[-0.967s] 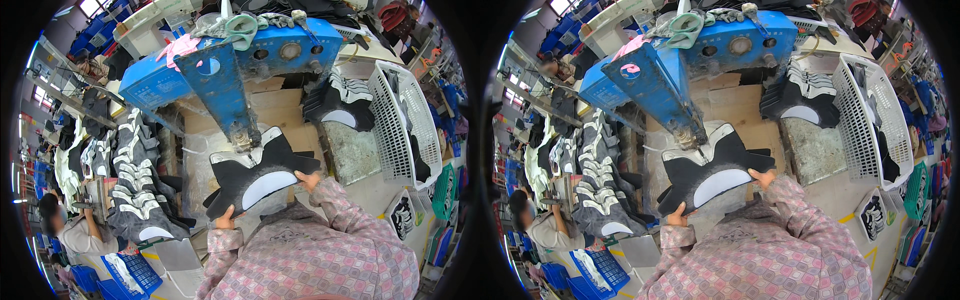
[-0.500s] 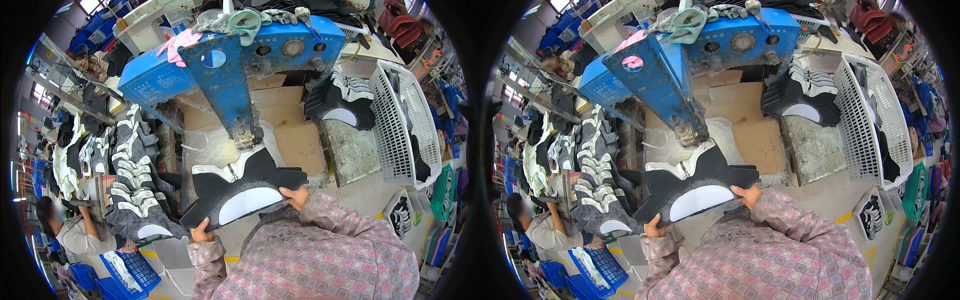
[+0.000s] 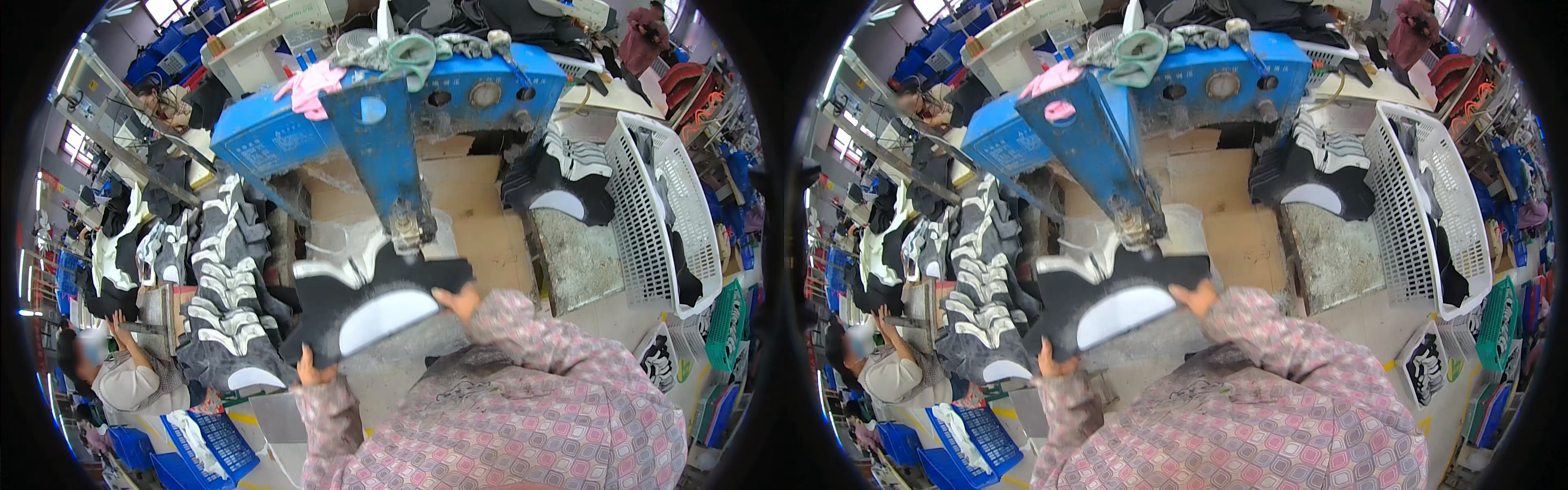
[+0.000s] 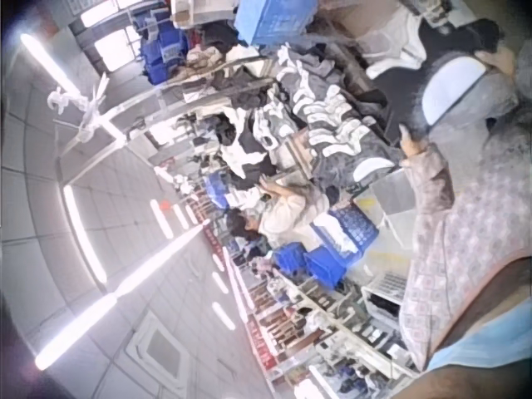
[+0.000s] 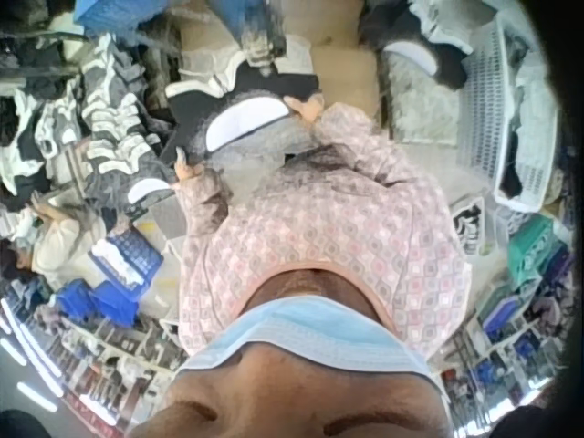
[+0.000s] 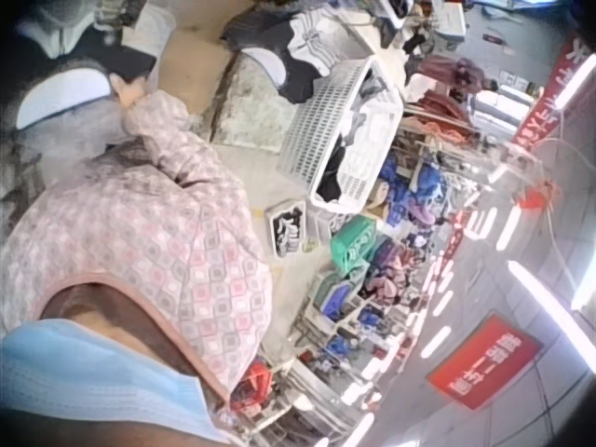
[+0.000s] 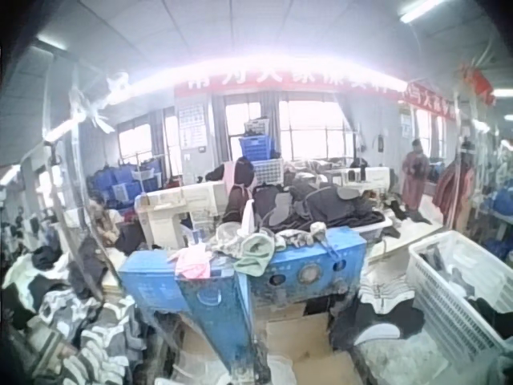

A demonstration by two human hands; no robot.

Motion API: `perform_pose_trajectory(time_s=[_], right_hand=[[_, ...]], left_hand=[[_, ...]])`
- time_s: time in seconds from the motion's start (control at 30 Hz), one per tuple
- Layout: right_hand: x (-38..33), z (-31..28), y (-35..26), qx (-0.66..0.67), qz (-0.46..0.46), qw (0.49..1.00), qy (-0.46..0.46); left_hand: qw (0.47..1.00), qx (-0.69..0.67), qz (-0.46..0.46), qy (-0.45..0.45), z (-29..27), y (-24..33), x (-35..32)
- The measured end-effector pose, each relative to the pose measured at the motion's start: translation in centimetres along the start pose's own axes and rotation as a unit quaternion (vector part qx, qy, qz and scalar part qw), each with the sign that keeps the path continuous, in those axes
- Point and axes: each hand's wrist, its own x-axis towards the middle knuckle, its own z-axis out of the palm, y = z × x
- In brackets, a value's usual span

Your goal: The person repeatedly picks up black and white fabric pieces from a white basket, aligns them under a blue industrial sewing machine, and sews them. After each piece is sewn, it is placed into a second white basket. The cycle continues throughout the clip.

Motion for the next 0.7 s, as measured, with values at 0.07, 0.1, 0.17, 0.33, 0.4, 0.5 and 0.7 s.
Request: perform_pose_trajectory(time_s=[0.07, 0.1, 0.17, 0.33, 0.4, 0.5, 0.7], right_hand=[[-0.5, -0.3, 0.6, 0.024, -0.109, 0.986, -0.123], [-0.4, -0.4, 0.9, 0.013, -0.08, 0.988, -0.134], [-0.6, -0.4, 1.9, -0.063, -0.043, 0.988, -0.133], [0.8, -1.0, 4.0, -0.32, -0.008, 0.938, -0.132], [1.5, -1.6, 4.3, -0.216, -0.143, 0.958, -0.12], [1.1, -2.7, 3.2, -0.316, -0.002, 0.932, -0.178], [-3.6, -2.3, -0.4, -0.038, 0.03, 0.973, -0.224]], left_hand=[[0.855, -0.428, -0.265, 0.124, 0.0, -0.4, -0.2], [0.844, -0.436, -0.287, 0.124, -0.1, -0.4, -0.4], [0.877, -0.379, -0.25, 0.156, -0.2, -0.4, -0.7], [0.866, -0.453, -0.176, 0.12, 0.2, 0.6, 0.0], [0.87, -0.455, -0.177, 0.07, 0.9, 1.0, 0.7], [0.947, -0.152, -0.25, 0.134, 2.6, 1.5, 1.5], [0.835, -0.482, -0.243, 0.104, 3.7, 1.3, 2.1]])
